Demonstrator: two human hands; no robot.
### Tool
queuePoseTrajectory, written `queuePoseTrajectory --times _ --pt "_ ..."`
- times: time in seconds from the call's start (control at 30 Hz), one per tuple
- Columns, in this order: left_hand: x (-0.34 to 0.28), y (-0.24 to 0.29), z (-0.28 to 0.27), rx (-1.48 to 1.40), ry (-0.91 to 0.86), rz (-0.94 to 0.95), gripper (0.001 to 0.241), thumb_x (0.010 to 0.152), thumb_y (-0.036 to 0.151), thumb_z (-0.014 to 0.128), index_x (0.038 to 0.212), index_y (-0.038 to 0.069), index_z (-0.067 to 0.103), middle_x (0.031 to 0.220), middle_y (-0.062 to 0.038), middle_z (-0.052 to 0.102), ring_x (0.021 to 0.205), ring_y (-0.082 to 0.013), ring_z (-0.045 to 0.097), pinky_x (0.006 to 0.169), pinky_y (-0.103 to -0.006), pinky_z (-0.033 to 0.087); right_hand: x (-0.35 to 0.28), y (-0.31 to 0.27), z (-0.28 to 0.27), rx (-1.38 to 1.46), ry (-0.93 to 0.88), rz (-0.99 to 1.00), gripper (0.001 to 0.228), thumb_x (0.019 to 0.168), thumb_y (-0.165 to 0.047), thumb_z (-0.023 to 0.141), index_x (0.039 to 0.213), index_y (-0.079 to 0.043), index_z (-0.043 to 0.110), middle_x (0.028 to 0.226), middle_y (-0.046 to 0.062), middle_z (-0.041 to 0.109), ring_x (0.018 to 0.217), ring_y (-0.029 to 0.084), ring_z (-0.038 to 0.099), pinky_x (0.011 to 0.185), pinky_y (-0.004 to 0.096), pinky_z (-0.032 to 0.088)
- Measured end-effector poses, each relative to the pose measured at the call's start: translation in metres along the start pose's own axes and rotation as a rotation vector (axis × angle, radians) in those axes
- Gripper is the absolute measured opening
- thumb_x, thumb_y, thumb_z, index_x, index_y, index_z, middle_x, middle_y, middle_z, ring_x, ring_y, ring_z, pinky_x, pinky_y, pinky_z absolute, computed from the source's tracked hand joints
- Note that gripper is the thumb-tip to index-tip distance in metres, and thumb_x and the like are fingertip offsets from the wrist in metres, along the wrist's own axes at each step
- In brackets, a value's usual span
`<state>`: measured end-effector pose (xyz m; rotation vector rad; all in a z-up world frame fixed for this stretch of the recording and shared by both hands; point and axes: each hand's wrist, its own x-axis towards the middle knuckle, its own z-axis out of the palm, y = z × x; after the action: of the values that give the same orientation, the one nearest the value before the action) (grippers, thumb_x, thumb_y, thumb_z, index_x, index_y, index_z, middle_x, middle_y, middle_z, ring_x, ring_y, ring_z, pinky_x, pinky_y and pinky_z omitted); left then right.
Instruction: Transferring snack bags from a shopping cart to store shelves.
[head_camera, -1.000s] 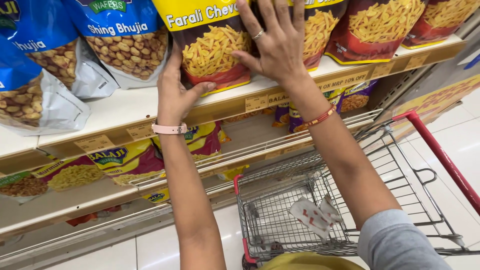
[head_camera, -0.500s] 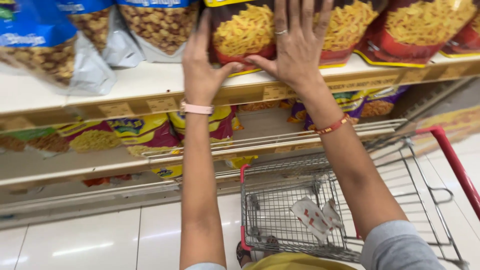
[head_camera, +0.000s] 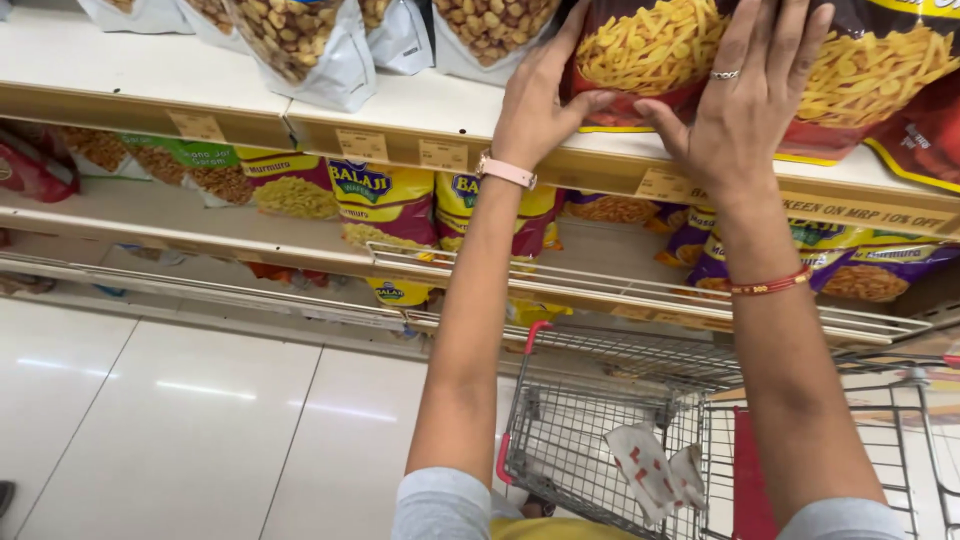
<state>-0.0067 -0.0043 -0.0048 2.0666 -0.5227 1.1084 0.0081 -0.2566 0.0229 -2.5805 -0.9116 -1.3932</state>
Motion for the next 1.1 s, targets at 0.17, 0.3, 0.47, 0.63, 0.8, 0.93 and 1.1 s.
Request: queuePoseTrajectory --times 0.17,0.3,0.47,0.63,0.8,0.93,1.1 --pt "0.006 -0.012 0.008 -0.106 -0.033 -0.016 0.103 0.075 0.028 0.094 0.158 0.017 0.035 0.14 -0.018 0.065 0.132 -0.0371 0.062 0.114 -0.0448 0.047 0.01 -0.013 -0.019 -0.008 0.026 -0.02 0.106 0.099 -0.07 0.056 0.161 0.009 0.025 0.166 0.034 0.031 0.155 0.051 0.021 0.126 0.064 0.01" --pt "0.009 -0.006 -0.002 -0.201 -0.075 -0.018 0.096 0.079 0.017 0.09 0.158 0.014 0.036 0.144 -0.019 0.063 0.134 -0.0359 0.061 0.117 -0.0441 0.046 0.005 -0.008 -0.011 -0.04 0.131 -0.043 0.104 0.097 -0.068 0.063 0.162 0.004 0.028 0.162 0.031 0.038 0.154 0.048 0.027 0.127 0.065 0.016" --pt "0.006 0.002 -0.009 -0.284 -0.09 -0.012 0.091 0.082 0.009 0.087 0.158 0.008 0.037 0.146 -0.018 0.062 0.132 -0.0358 0.06 0.117 -0.0436 0.045 0.001 -0.014 -0.016 -0.082 0.158 -0.04 0.102 0.1 -0.069 0.068 0.164 0.002 0.033 0.158 0.028 0.044 0.153 0.048 0.031 0.126 0.065 0.021" --pt "0.002 -0.007 -0.001 -0.156 -0.079 0.012 0.084 0.088 0.01 0.081 0.159 0.007 0.036 0.139 -0.015 0.063 0.125 -0.0361 0.057 0.116 -0.0443 0.043 0.0 -0.021 -0.017 -0.03 0.171 -0.053 0.097 0.1 -0.066 0.069 0.161 0.001 0.035 0.16 0.028 0.043 0.153 0.047 0.031 0.127 0.065 0.024" --pt "0.002 -0.01 0.001 -0.17 -0.084 0.018 0.082 0.088 0.009 0.079 0.158 0.007 0.036 0.141 -0.015 0.063 0.124 -0.036 0.057 0.115 -0.0432 0.044 -0.004 -0.024 -0.016 0.002 0.165 -0.028 0.096 0.1 -0.063 0.074 0.161 0.001 0.038 0.16 0.027 0.041 0.152 0.047 0.031 0.126 0.064 0.028" --pt "0.002 -0.003 -0.004 -0.192 -0.035 0.036 0.083 0.087 0.008 0.077 0.159 0.005 0.035 0.147 -0.022 0.056 0.137 -0.0396 0.054 0.121 -0.0441 0.04 -0.012 -0.023 -0.01 0.058 0.147 -0.002 0.09 0.1 -0.052 0.081 0.157 0.002 0.037 0.159 0.027 0.04 0.149 0.048 0.033 0.125 0.061 0.033" --pt "-0.003 -0.007 -0.007 -0.199 0.041 0.083 0.075 0.087 0.009 0.08 0.152 0.002 0.041 0.148 -0.026 0.053 0.14 -0.0436 0.051 0.122 -0.045 0.042 -0.027 -0.024 -0.006 0.13 0.136 0.018 0.081 0.097 -0.036 0.082 0.155 0.001 0.038 0.149 0.024 0.044 0.138 0.046 0.041 0.117 0.056 0.038"
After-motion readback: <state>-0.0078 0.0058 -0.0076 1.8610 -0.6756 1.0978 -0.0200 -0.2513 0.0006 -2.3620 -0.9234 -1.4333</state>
